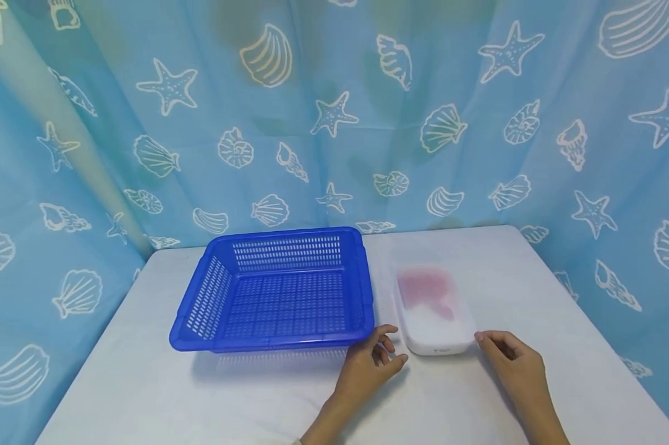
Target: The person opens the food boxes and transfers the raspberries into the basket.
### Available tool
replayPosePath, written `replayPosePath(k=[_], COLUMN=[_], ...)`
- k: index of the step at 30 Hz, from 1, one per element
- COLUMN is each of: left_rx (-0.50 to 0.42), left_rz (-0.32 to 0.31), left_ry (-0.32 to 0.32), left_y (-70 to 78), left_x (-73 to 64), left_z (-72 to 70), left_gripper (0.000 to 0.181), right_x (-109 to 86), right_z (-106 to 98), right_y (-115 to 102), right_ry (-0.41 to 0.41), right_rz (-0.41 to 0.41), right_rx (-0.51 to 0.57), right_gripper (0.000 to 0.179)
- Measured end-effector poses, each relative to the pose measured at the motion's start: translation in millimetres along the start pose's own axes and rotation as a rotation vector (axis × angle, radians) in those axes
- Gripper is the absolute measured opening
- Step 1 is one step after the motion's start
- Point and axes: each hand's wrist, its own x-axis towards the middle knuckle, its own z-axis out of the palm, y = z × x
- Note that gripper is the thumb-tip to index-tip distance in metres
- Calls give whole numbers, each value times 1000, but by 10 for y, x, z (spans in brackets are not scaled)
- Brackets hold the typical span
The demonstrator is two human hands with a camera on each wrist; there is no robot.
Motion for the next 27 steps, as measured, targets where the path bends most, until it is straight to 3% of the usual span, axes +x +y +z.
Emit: replayPosePath(k=[7,16,24,27], left_rx=[31,98,174,217], left_rz=[4,56,37,70], left_ry=[0,25,73,125], left_y=[-6,14,15,11], left_x=[-25,-1,18,17], left_z=[8,66,115,168], left_gripper=[45,47,46,47], right_x=[-8,22,8,-15], right_z=[25,-14,12,3], right_y=[35,30,-13,-24], right_ry=[-11,-5,-7,-29], right_rz=[28,-22,17,35], right_rx=[39,54,33,45], right_gripper=[59,54,57,59])
